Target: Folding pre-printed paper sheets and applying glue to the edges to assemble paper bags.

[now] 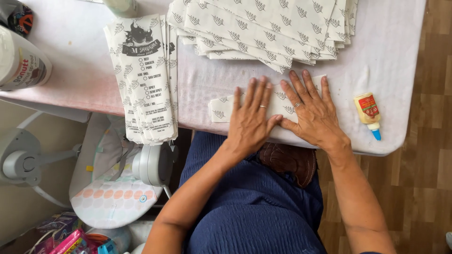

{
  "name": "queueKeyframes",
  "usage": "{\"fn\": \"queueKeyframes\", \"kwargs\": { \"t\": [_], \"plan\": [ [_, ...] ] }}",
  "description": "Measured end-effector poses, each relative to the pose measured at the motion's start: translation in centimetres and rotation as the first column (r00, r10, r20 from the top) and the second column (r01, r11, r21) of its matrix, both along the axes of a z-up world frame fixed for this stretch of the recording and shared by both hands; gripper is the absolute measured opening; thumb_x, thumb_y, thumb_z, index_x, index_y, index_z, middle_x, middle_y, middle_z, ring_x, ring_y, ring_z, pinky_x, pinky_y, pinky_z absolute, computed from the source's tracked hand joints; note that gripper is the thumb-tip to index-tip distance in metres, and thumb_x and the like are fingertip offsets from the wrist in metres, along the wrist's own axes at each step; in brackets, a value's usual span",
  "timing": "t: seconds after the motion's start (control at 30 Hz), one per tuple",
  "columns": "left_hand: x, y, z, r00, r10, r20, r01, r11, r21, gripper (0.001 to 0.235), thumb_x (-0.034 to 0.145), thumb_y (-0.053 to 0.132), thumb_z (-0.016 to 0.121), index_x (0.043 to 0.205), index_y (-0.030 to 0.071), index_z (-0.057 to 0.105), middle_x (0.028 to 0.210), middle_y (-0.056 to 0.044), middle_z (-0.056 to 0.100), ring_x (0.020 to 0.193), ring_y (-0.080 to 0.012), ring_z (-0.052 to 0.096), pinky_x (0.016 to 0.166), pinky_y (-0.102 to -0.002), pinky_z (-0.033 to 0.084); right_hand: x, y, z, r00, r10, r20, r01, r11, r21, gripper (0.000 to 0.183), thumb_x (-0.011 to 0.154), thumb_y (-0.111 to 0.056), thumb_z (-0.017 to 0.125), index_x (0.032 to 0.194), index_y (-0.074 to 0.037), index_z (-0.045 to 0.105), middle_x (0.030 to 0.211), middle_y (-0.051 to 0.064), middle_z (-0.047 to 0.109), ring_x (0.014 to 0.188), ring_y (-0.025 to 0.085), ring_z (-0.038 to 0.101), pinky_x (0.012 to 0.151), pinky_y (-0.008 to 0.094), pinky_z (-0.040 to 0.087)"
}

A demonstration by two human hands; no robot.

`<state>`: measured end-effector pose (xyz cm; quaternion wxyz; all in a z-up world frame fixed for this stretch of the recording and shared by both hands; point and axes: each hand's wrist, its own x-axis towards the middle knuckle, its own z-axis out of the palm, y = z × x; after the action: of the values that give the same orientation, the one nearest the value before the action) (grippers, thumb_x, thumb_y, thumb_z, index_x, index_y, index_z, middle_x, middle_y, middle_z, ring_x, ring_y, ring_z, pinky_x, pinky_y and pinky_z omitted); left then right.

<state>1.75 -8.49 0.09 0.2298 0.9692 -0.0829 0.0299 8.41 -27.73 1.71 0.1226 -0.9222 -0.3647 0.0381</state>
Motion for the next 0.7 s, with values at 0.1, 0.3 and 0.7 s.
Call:
{"fn": "queueKeyframes", "kwargs": {
  "t": [0.1, 0.3, 0.7],
  "plan": [
    [-1.2, 2.2, 0.8, 0.995, 0.092, -0.030, -0.089, 0.991, 0.098, 0.101, 0.098, 0.075, 0.025, 0.161, -0.005, 0.021, 0.170, -0.024, 0.012, 0.158, -0.0342, 0.000, 0.125, -0.052, -0.012, 0.0, 0.1, 0.4, 0.999, -0.016, -0.044, 0.017, 0.999, 0.027, 0.098, 0.096, -0.072, 0.043, 0.167, -0.010, 0.016, 0.174, 0.018, 0.010, 0.160, 0.034, 0.003, 0.124, 0.061, -0.009],
    [-3.7, 5.3, 0.2, 0.989, 0.145, -0.044, -0.138, 0.983, 0.124, 0.129, 0.083, 0.089, 0.045, 0.162, -0.007, 0.011, 0.170, -0.030, 0.003, 0.159, -0.0403, -0.001, 0.127, -0.056, -0.005, -0.4, -1.1, 0.9, 0.993, -0.113, -0.040, 0.113, 0.994, -0.001, 0.116, 0.089, -0.079, 0.047, 0.165, 0.002, 0.014, 0.172, 0.025, 0.006, 0.159, 0.038, 0.000, 0.125, 0.059, -0.007],
    [-3.0, 1.0, 0.8, 0.982, -0.178, 0.061, 0.169, 0.977, 0.133, 0.112, 0.081, 0.079, 0.066, 0.166, 0.026, 0.018, 0.171, -0.017, 0.022, 0.159, -0.0382, 0.016, 0.124, -0.069, 0.005, -0.6, -4.8, 2.8, 0.946, -0.222, 0.237, 0.178, 0.965, 0.194, 0.050, 0.094, 0.019, 0.055, 0.143, 0.017, 0.058, 0.165, 0.033, 0.029, 0.153, 0.050, 0.028, 0.124, 0.052, 0.031]
  ]
}}
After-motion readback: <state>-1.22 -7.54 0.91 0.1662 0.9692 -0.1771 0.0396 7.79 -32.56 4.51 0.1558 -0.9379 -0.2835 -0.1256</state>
